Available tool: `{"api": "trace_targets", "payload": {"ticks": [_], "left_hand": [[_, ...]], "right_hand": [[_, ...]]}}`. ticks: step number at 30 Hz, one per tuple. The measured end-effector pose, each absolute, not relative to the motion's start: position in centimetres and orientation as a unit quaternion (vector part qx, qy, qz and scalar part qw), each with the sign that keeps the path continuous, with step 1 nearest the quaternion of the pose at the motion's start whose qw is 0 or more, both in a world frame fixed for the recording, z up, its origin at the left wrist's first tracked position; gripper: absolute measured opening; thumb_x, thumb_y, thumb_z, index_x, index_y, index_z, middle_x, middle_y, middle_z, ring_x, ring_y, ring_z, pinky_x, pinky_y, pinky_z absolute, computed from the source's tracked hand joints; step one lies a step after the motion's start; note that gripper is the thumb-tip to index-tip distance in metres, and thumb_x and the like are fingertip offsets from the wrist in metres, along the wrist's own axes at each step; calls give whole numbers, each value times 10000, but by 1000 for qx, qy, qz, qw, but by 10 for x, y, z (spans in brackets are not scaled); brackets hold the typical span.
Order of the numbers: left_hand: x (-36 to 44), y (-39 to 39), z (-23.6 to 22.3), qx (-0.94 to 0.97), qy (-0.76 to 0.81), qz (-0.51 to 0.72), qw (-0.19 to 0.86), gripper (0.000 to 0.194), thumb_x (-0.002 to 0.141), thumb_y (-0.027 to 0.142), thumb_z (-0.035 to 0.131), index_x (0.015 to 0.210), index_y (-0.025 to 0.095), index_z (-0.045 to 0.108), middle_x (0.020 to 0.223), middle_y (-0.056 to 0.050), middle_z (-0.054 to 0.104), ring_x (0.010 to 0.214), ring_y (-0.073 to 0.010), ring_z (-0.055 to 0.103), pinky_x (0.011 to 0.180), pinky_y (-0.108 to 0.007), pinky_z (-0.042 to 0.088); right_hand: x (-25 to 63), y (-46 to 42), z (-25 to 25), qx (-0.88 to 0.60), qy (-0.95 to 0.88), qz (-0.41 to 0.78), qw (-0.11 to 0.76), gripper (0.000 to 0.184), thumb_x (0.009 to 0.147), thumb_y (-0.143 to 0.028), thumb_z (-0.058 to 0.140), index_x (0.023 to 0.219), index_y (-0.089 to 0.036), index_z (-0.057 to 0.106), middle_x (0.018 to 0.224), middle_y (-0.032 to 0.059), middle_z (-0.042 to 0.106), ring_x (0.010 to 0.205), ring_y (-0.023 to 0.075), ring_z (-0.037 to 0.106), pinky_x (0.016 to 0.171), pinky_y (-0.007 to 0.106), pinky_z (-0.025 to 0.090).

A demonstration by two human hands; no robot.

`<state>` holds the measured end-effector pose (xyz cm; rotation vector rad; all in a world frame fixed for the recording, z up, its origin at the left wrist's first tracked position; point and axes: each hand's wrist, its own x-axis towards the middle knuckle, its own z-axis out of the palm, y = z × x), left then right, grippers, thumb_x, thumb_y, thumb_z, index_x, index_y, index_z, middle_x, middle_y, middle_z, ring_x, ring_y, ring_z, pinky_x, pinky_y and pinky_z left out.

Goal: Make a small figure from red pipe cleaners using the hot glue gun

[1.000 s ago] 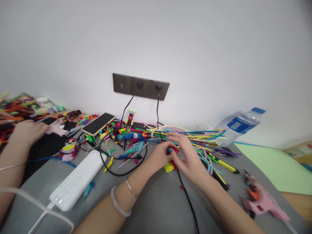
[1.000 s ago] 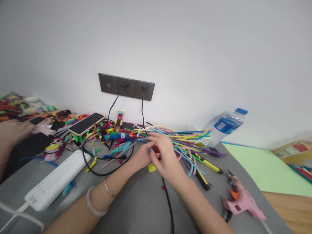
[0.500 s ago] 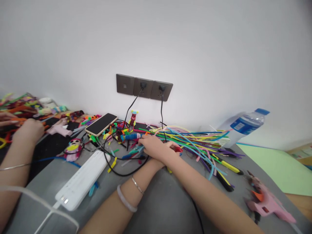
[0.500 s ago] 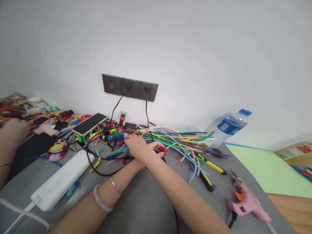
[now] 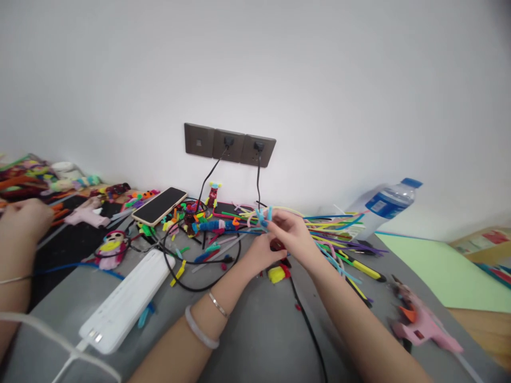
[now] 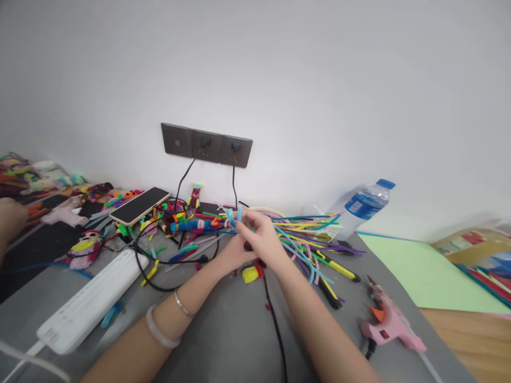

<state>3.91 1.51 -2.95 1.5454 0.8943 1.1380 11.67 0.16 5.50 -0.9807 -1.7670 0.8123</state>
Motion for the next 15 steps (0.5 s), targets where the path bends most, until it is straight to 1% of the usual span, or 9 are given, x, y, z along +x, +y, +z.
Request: {"api": "trace_targets", "payload": {"ticks": [1, 3, 5, 7, 9, 11, 13, 14, 15], "left_hand": [[32, 13, -33, 644, 358, 453, 502, 178, 654, 77, 738, 818, 128, 694, 745, -31, 706, 728, -204, 678, 684, -300, 561], [22, 11, -35, 639, 354, 440, 523, 311, 651, 67, 734, 953, 129, 700, 877, -66, 743, 777, -197, 694, 729, -309, 570], [18, 12, -34, 631, 355, 439, 532, 431, 663, 70, 730, 1086, 139, 685, 970, -94, 756, 863, -206, 708, 794, -325, 571], [17, 13, -29, 626, 362, 442, 531, 489, 667, 59, 719, 1147, 144, 673, 1055, -122, 755, 965, -228, 705, 825, -331, 565], [15, 14, -22, 625, 365, 452, 521, 476, 696, 95, 718, 1166, 150, 671, 1142, -141, 735, 1030, -246, 689, 801, -325, 562], [11, 15, -16, 624, 362, 468, 510, 394, 733, 141, 710, 1126, 160, 690, 1123, -127, 739, 982, -236, 692, 771, -317, 557], [8, 16, -12, 630, 365, 485, 485, 339, 746, 164, 705, 1085, 166, 707, 1045, -103, 751, 941, -221, 684, 760, -300, 537], [7, 16, -10, 632, 368, 490, 474, 329, 751, 188, 705, 1080, 170, 710, 1023, -97, 750, 916, -215, 677, 724, -286, 526], [6, 17, -9, 630, 363, 495, 475, 325, 758, 212, 701, 1081, 174, 708, 1041, -94, 743, 882, -204, 672, 692, -274, 516]], "right_hand": [[126, 0, 54, -396, -694, 360, 481, 129, 844, -328, 649, 835, -207, 691, 783, 19, 666, 741, 188, 605, 710, 300, 471], [144, -2, 48, -392, -648, 409, 510, 176, 835, -397, 686, 845, -222, 702, 792, 19, 671, 741, 185, 605, 726, 306, 484], [159, -1, 37, -387, -598, 454, 536, 233, 798, -465, 728, 830, -235, 711, 767, 14, 660, 687, 172, 581, 680, 300, 480], [171, 3, 24, -390, -547, 488, 556, 292, 735, -515, 777, 810, -239, 719, 731, 9, 642, 625, 155, 542, 609, 285, 456], [179, 8, 13, -399, -521, 499, 566, 311, 704, -525, 803, 790, -235, 729, 701, 7, 624, 607, 148, 521, 576, 274, 432], [184, 12, 6, -402, -532, 486, 565, 285, 729, -506, 793, 757, -228, 732, 705, 9, 620, 629, 148, 525, 588, 273, 429], [184, 13, 3, -400, -570, 459, 552, 264, 766, -478, 772, 731, -219, 731, 749, 21, 643, 691, 160, 554, 647, 286, 448], [183, 13, 2, -398, -588, 447, 544, 260, 774, -469, 766, 731, -215, 731, 777, 29, 659, 731, 171, 573, 686, 297, 459], [181, 13, 2, -397, -601, 441, 535, 258, 773, -466, 767, 739, -212, 731, 797, 34, 674, 762, 183, 588, 719, 309, 468]]}}
